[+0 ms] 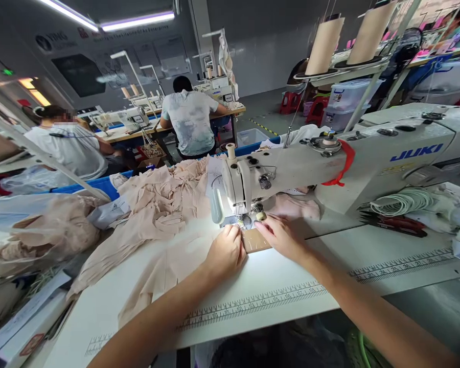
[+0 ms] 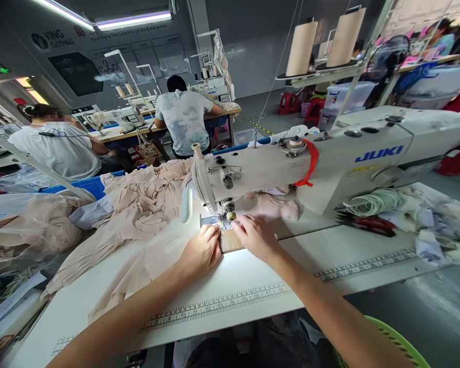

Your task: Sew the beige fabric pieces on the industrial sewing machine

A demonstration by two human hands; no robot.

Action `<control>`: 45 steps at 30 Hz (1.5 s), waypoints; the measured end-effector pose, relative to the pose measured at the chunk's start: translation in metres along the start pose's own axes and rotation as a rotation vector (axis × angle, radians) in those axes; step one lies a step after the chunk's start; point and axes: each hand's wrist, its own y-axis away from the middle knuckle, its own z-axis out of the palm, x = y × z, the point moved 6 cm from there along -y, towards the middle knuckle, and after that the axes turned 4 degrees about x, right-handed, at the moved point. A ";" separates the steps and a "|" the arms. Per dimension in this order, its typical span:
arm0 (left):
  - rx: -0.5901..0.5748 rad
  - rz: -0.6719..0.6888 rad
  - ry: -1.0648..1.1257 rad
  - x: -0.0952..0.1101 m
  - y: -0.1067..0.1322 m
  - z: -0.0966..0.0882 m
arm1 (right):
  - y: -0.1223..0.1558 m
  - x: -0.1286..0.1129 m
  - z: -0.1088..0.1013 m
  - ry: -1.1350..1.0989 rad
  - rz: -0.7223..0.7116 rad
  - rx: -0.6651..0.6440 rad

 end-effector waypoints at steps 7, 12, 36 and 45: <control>-0.046 0.000 -0.015 -0.001 -0.002 0.002 | -0.022 0.014 0.002 -0.071 0.112 -0.031; -0.036 -0.020 0.015 -0.003 -0.003 0.002 | -0.010 0.008 -0.002 -0.120 0.114 -0.010; -0.294 -0.736 0.023 -0.096 0.013 -0.042 | 0.041 -0.118 0.023 0.016 -0.478 -0.193; -0.478 -0.918 0.740 -0.066 0.148 -0.105 | 0.127 -0.149 0.023 -0.164 -0.457 -0.182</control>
